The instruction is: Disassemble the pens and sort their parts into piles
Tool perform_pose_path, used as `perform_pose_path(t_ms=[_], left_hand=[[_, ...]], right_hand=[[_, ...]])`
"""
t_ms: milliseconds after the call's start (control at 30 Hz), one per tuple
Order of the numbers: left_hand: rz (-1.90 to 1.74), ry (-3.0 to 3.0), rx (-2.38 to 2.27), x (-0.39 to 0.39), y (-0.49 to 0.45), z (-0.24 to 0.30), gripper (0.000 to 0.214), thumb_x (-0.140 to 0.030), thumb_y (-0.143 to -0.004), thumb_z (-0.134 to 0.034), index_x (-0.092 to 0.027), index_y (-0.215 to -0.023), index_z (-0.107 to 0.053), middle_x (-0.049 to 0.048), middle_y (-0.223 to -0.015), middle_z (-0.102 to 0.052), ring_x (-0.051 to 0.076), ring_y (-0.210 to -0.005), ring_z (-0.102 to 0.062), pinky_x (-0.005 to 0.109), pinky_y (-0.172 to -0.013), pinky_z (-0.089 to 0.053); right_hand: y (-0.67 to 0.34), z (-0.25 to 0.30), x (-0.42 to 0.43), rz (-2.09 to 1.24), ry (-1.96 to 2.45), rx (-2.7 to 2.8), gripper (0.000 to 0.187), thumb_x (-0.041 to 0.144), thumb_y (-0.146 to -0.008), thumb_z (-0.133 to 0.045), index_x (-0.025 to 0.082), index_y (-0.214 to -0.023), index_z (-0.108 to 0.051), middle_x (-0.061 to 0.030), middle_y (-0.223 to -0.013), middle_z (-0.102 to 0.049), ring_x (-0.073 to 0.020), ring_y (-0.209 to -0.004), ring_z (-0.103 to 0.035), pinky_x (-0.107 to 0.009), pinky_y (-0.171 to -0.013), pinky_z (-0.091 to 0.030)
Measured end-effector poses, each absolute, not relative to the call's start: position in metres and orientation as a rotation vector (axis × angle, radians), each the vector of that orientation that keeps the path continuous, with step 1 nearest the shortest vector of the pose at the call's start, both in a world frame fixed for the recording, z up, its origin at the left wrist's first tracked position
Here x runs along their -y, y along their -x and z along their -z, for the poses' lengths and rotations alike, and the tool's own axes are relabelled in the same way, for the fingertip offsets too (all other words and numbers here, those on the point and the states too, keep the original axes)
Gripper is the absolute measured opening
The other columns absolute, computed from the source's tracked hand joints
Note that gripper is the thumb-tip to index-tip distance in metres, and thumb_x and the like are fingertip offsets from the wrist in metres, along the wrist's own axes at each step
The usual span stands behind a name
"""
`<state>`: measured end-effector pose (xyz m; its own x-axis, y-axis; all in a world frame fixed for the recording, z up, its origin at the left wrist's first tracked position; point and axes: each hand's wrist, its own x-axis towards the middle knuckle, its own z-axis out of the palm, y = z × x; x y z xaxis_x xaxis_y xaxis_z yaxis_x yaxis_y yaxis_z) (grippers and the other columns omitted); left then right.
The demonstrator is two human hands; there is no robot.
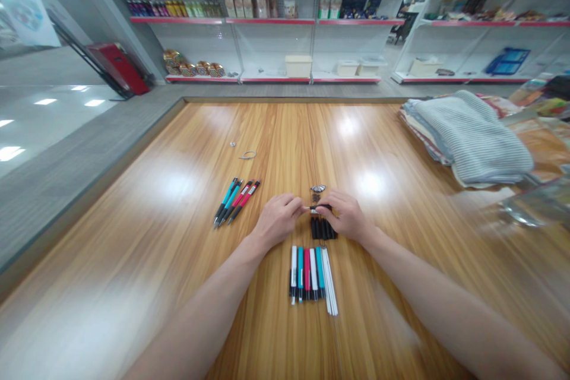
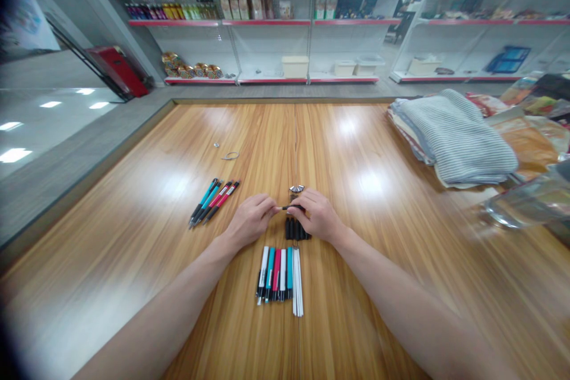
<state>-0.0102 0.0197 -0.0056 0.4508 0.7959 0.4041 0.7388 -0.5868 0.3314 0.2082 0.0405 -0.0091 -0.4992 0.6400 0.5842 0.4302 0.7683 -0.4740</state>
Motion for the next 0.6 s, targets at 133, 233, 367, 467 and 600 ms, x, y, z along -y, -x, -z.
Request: perform_pose_path(t_ms=[133,233,367,467,600], left_hand=[[-0.81,-2.513,-1.413,-0.021,0.0143,0.0081,0.022,-0.023,-0.094,-0.04,-0.018,-0.079,-0.054,0.0047,-0.078,-0.056,0.016,-0.074,-0.053,0.027,-0.069,-0.039],[-0.836,-2.466,-1.414,-0.0215,0.0163,0.0122,0.019,-0.017,-0.093,-0.039,-0.019,-0.085,-0.056,0.0053,-0.082,-0.06,0.017,-0.08,-0.055,0.028,-0.072,-0.04],[-0.88,-2.454,-1.401,-0.0211,0.0142,0.0127,0.017,-0.025,-0.095,-0.042,-0.019,-0.094,-0.058,0.0058,-0.088,-0.062,0.018,-0.083,-0.057,0.028,-0.074,-0.04],[-0.864,-2.473,-1.427,-0.0207,0.0117,0.0109,0.027,-0.042,-0.091,-0.049,-0.019,-0.08,-0.057,0.0042,-0.077,-0.059,0.016,-0.073,-0.054,0.027,-0.067,-0.037],[-0.871,-2.458,-1.485,-0.021,0.0111,0.011,0.039,-0.048,-0.09,-0.049,-0.018,-0.065,-0.052,0.0019,-0.065,-0.054,0.014,-0.063,-0.049,0.026,-0.061,-0.032]], right_hand=[[-0.2109,0.01,-0.0411,-0.383,0.833,2.117,0.011,0.028,-0.091,-0.053,0.02,-0.087,-0.06,-0.0066,-0.08,-0.062,-0.02,-0.079,-0.057,-0.036,-0.073,-0.047],[-0.2128,0.0096,-0.042,-0.408,0.871,2.082,0.012,0.028,-0.091,-0.052,0.02,-0.088,-0.06,-0.0064,-0.081,-0.062,-0.0199,-0.078,-0.057,-0.036,-0.072,-0.047],[-0.213,0.008,-0.0423,-0.413,0.87,2.076,0.011,0.028,-0.091,-0.052,0.02,-0.087,-0.06,-0.0061,-0.081,-0.062,-0.0197,-0.078,-0.057,-0.035,-0.072,-0.047],[-0.212,0.008,-0.0418,-0.42,0.855,2.097,0.01,0.027,-0.09,-0.054,0.02,-0.087,-0.06,-0.0061,-0.081,-0.062,-0.0195,-0.08,-0.057,-0.035,-0.074,-0.046],[-0.2118,0.0091,-0.0413,-0.441,0.816,2.133,0.008,0.027,-0.089,-0.055,0.02,-0.089,-0.061,-0.0059,-0.081,-0.062,-0.0196,-0.08,-0.057,-0.036,-0.074,-0.047]])
